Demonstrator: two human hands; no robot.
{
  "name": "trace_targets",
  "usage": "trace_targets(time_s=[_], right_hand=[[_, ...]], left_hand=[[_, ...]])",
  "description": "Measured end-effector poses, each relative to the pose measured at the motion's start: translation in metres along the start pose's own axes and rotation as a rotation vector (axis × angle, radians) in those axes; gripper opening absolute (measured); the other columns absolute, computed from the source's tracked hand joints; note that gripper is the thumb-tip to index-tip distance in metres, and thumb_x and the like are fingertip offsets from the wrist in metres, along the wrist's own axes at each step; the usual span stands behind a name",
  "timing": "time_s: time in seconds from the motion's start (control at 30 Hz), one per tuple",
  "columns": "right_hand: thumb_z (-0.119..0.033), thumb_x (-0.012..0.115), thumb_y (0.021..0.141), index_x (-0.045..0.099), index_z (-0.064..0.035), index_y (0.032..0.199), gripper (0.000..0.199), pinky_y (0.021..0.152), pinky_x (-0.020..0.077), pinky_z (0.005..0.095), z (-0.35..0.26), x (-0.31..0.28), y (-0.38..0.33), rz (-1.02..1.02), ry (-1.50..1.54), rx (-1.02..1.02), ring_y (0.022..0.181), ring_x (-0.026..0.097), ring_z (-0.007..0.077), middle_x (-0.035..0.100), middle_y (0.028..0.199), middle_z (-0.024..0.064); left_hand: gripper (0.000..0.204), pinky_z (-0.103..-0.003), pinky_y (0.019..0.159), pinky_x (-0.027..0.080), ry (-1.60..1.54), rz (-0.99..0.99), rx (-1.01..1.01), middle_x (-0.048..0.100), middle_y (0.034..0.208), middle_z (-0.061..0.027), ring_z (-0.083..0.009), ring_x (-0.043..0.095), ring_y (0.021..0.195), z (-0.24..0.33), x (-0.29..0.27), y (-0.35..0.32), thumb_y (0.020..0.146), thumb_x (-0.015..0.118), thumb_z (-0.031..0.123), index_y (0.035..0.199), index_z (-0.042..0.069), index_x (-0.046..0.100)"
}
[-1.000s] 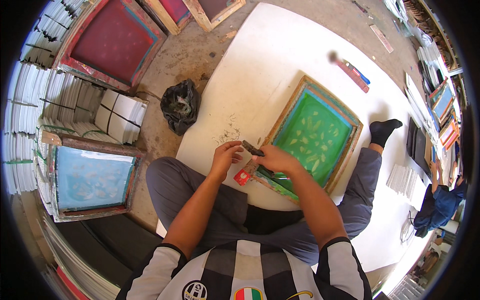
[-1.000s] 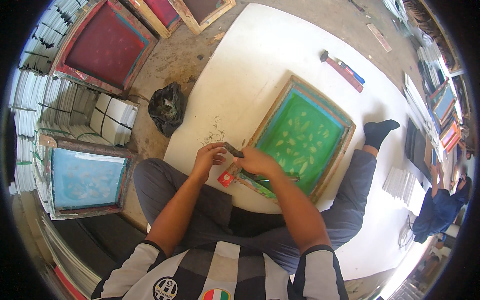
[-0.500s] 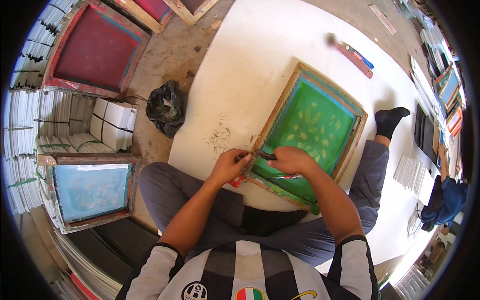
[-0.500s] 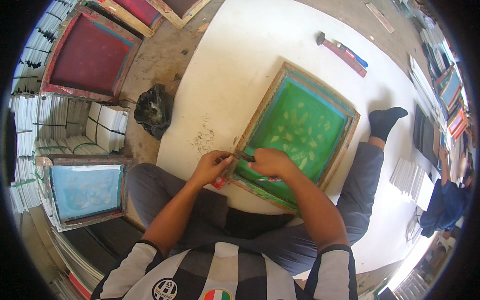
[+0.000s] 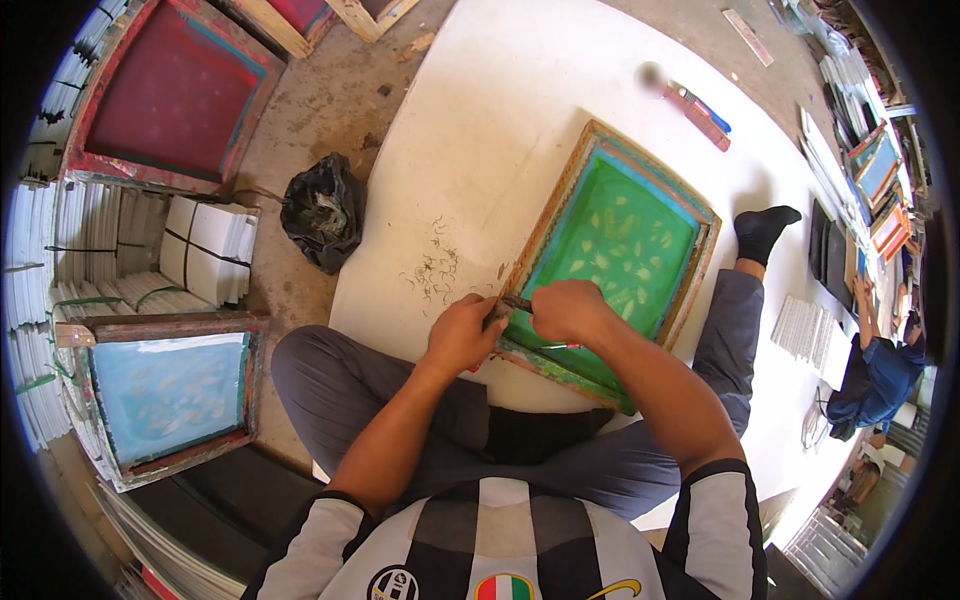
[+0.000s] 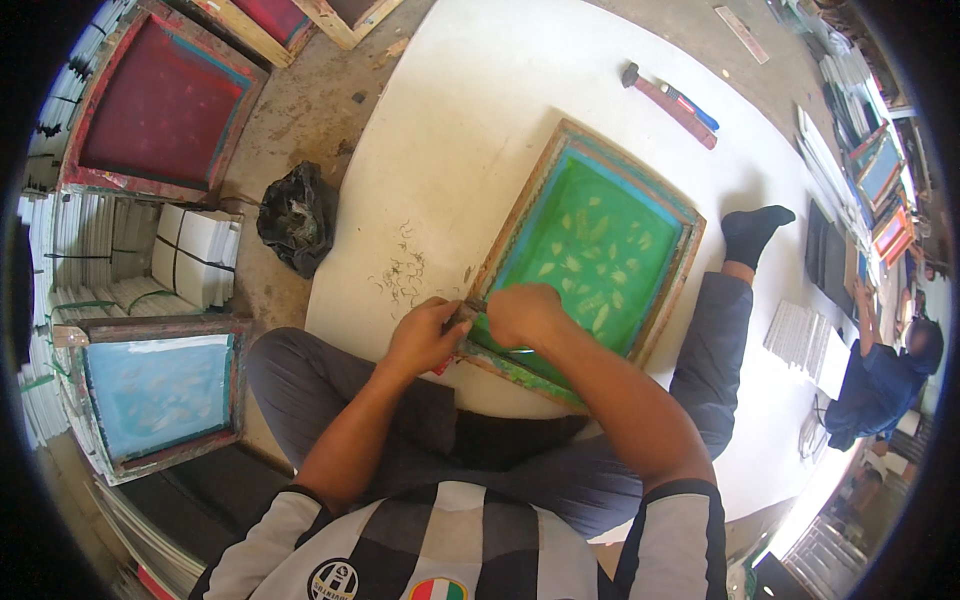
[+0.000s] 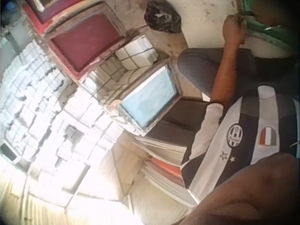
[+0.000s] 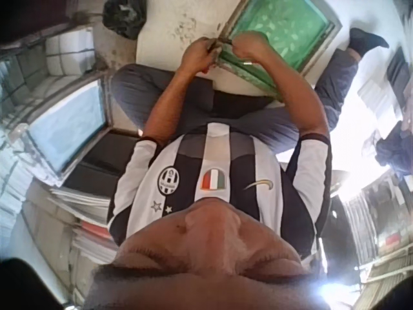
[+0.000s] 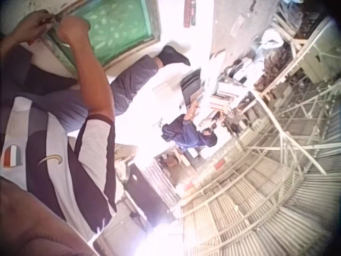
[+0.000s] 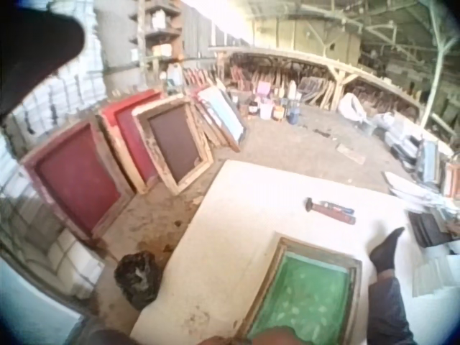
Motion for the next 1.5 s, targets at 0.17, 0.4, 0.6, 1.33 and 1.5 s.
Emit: trace_targets(time_s=[0.17, 0.4, 0.6, 1.33, 1.5], right_hand=[[-0.014, 0.061, 0.082, 0.078, -0.0064, 0.108, 0.032, 0.084, 0.0583, 0.0513, -0.014, -0.016, 0.01, -0.053, -0.129, 0.046, 0.102, 0.075, 0.0347, 0.077, 0.108, 0.0141], [-0.022, 0.064, 0.09, 0.071, -0.0107, 0.129, 0.041, 0.093, 0.0546, 0.0544, -0.04, -0.044, 0.039, -0.371, -0.351, 0.091, 0.119, 0.068, 0.0326, 0.07, 0.133, 0.0101], [-0.03, 0.072, 0.091, 0.07, -0.0137, 0.132, 0.044, 0.097, 0.0526, 0.0534, -0.069, -0.059, 0.041, -0.498, -0.48, 0.205, 0.12, 0.067, 0.0328, 0.068, 0.136, 0.0086], [-0.023, 0.07, 0.082, 0.074, 0.0006, 0.078, 0.025, 0.066, 0.0599, 0.043, -0.004, -0.01, -0.025, 0.141, 0.181, 0.196, 0.068, 0.074, 0.0293, 0.073, 0.072, 0.0144], [-0.02, 0.071, 0.082, 0.077, -0.0035, 0.089, 0.019, 0.076, 0.0595, 0.0482, -0.036, -0.031, -0.005, 0.306, -0.037, 0.078, 0.089, 0.075, 0.0363, 0.076, 0.093, 0.0205]], left_hand=[[0.042, -0.047, 0.086, 0.055, 0.025, -0.008, 0.008, 0.068, 0.108, -0.0165, -0.0377, 0.068, 0.101, 0.009, -0.003, -0.002, 0.091, 0.073, 0.027, 0.125, 0.003, 0.069], [0.046, -0.049, 0.087, 0.055, 0.053, -0.001, 0.049, 0.068, 0.11, -0.0156, -0.0384, 0.068, 0.103, 0.006, 0.003, -0.003, 0.091, 0.071, 0.027, 0.131, 0.006, 0.065], [0.046, -0.049, 0.086, 0.055, 0.003, -0.017, 0.047, 0.067, 0.108, -0.0154, -0.0383, 0.067, 0.103, 0.0, 0.008, -0.003, 0.089, 0.074, 0.023, 0.131, 0.007, 0.064], [0.054, -0.047, 0.093, 0.055, -0.018, -0.07, -0.039, 0.065, 0.121, -0.0161, -0.0381, 0.063, 0.113, 0.0, 0.006, -0.004, 0.085, 0.08, 0.019, 0.134, 0.005, 0.063], [0.047, -0.049, 0.091, 0.053, -0.025, 0.038, -0.002, 0.067, 0.111, -0.0198, -0.0401, 0.065, 0.107, -0.003, 0.009, -0.006, 0.083, 0.08, 0.019, 0.126, 0.005, 0.068]])
Point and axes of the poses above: each hand's wrist, its own y-axis towards the middle knuckle, its own x-axis out of the palm, z = x × y, the point moved 5 cm from there along y, towards the middle knuckle
